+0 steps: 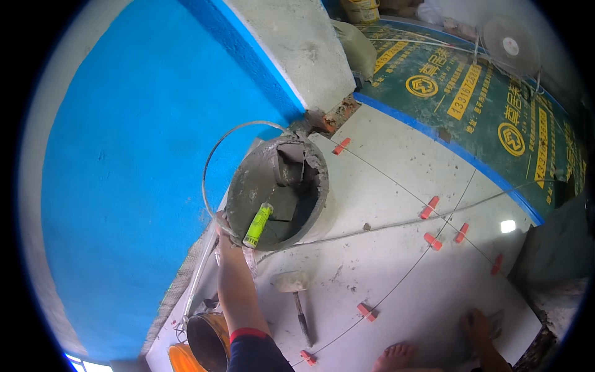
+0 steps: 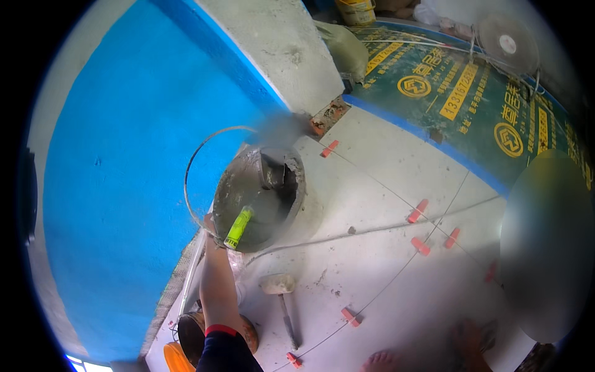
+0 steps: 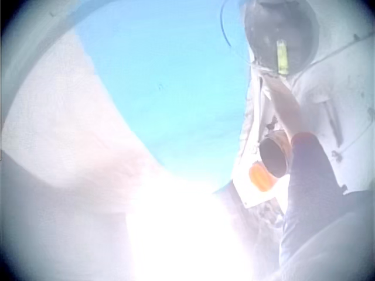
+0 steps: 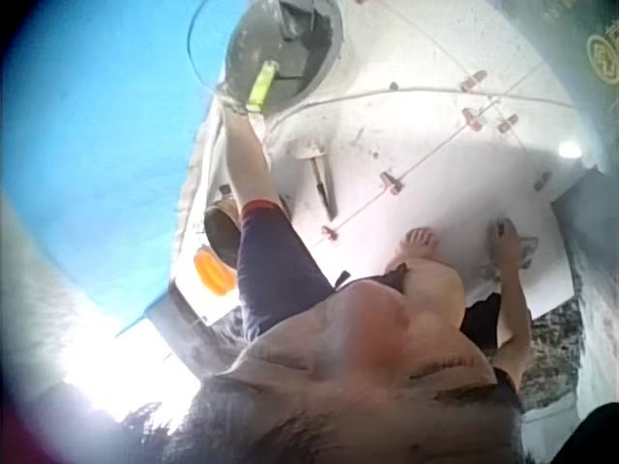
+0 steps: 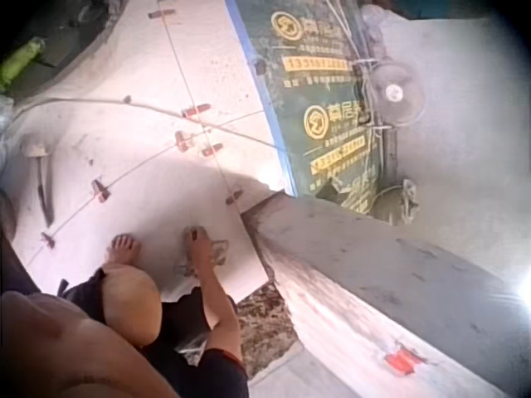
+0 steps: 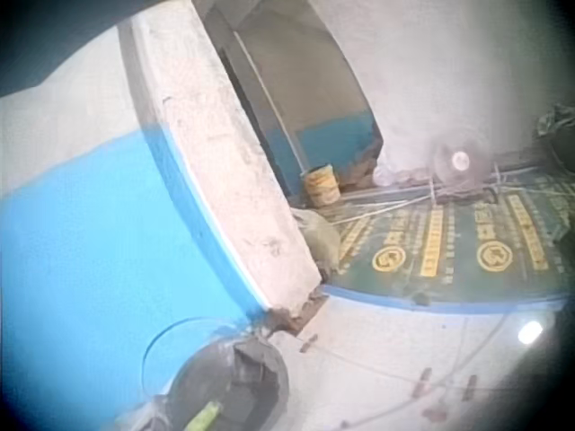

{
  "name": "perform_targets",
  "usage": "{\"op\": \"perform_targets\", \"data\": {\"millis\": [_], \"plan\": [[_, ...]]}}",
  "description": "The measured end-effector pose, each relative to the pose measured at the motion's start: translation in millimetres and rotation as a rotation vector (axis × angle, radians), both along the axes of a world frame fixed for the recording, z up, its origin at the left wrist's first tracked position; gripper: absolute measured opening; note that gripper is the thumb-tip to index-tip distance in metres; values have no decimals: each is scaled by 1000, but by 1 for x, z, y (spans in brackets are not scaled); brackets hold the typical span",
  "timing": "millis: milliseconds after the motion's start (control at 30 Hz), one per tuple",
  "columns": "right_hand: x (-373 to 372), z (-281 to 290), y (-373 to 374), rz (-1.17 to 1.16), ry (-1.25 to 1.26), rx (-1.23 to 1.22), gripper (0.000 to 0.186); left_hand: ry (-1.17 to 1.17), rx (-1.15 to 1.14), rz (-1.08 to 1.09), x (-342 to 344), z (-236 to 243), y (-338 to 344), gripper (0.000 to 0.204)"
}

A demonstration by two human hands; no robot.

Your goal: The person levels a sand and cement mixture on the floor using a long metal bar. They then apply mortar to the back of a large floor tile using a notched trowel and place spacers between the tiles.

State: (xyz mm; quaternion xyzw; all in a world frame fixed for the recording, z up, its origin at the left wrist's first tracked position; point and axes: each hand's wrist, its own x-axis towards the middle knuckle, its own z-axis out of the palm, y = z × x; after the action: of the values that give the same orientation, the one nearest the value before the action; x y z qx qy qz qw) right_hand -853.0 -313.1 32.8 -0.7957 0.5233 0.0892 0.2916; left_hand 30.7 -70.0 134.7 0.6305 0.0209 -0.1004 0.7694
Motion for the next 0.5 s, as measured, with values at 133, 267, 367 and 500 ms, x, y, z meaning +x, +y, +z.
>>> {"op": "perform_targets", "data": {"millis": [133, 267, 367, 500], "plan": [[-3, 18, 0, 38, -20, -141, 45, 38, -49, -5, -3, 0, -5, 35], [-5, 25, 1, -109, -27, 98, 44, 79, -115, -6, 9, -9, -1, 36], [-10, 16, 1, -58, -55, 15, 42, 92, -210, -20, 29, -23, 11, 19], [-22, -4, 2, -25, -69, -117, 36, 20, -481, -301, 58, -39, 22, 27]]}}
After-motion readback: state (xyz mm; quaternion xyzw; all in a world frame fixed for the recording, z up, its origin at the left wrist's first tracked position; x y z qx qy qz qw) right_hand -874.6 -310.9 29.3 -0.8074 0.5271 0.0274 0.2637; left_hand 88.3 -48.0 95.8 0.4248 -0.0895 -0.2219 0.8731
